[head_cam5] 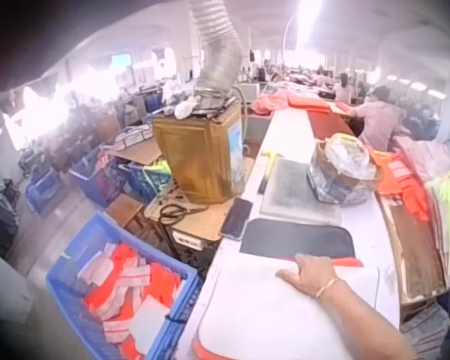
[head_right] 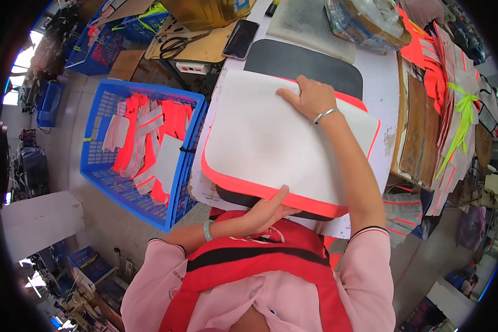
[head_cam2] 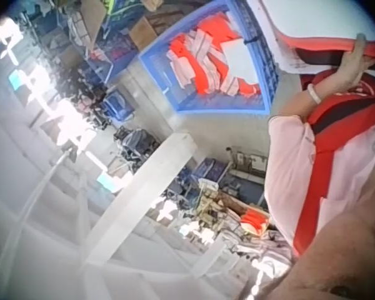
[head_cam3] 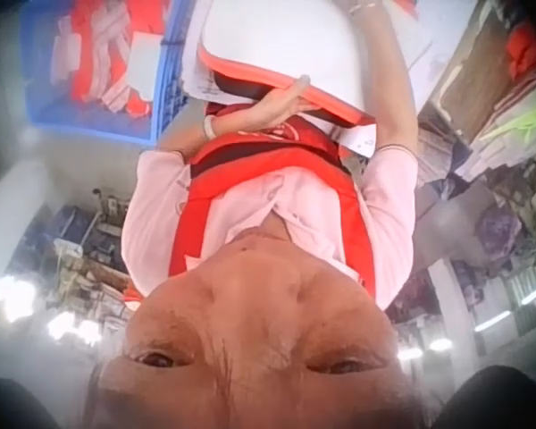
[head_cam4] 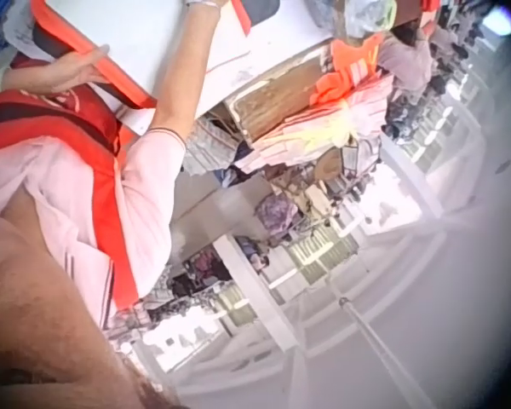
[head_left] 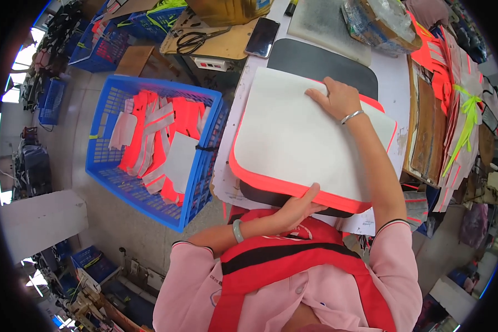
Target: The person is sorting and bundling fabric panels, aligning them on a template before tying them together with a strap.
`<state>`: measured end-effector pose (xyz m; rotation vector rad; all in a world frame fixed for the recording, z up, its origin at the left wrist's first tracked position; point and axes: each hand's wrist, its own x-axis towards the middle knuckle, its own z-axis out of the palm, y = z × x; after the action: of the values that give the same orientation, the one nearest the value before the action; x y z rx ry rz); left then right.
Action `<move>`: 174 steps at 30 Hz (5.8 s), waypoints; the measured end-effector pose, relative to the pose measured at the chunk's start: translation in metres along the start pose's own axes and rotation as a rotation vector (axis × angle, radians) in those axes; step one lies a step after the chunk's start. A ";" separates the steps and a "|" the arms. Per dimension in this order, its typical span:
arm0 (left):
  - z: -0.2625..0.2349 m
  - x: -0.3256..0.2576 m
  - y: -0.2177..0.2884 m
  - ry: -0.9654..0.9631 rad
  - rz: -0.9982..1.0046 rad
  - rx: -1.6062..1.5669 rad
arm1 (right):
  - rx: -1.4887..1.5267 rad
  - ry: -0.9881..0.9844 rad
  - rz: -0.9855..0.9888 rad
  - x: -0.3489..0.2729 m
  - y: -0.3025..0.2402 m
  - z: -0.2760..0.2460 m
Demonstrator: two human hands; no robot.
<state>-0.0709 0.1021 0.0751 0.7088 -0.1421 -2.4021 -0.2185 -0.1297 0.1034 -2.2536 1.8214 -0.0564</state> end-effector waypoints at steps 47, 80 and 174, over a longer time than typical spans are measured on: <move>0.046 0.193 0.215 0.402 0.419 1.985 | 0.374 -0.180 0.242 0.039 0.044 0.009; 0.049 0.194 0.208 0.394 0.573 1.909 | 0.410 -0.209 0.253 0.037 0.046 0.010; 0.038 0.199 0.209 0.392 0.572 1.966 | 0.466 -0.175 0.243 0.039 0.047 0.010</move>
<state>-0.1105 -0.1860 0.0725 1.4945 -2.2295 -0.8489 -0.2532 -0.1752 0.0791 -1.6615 1.7550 -0.2097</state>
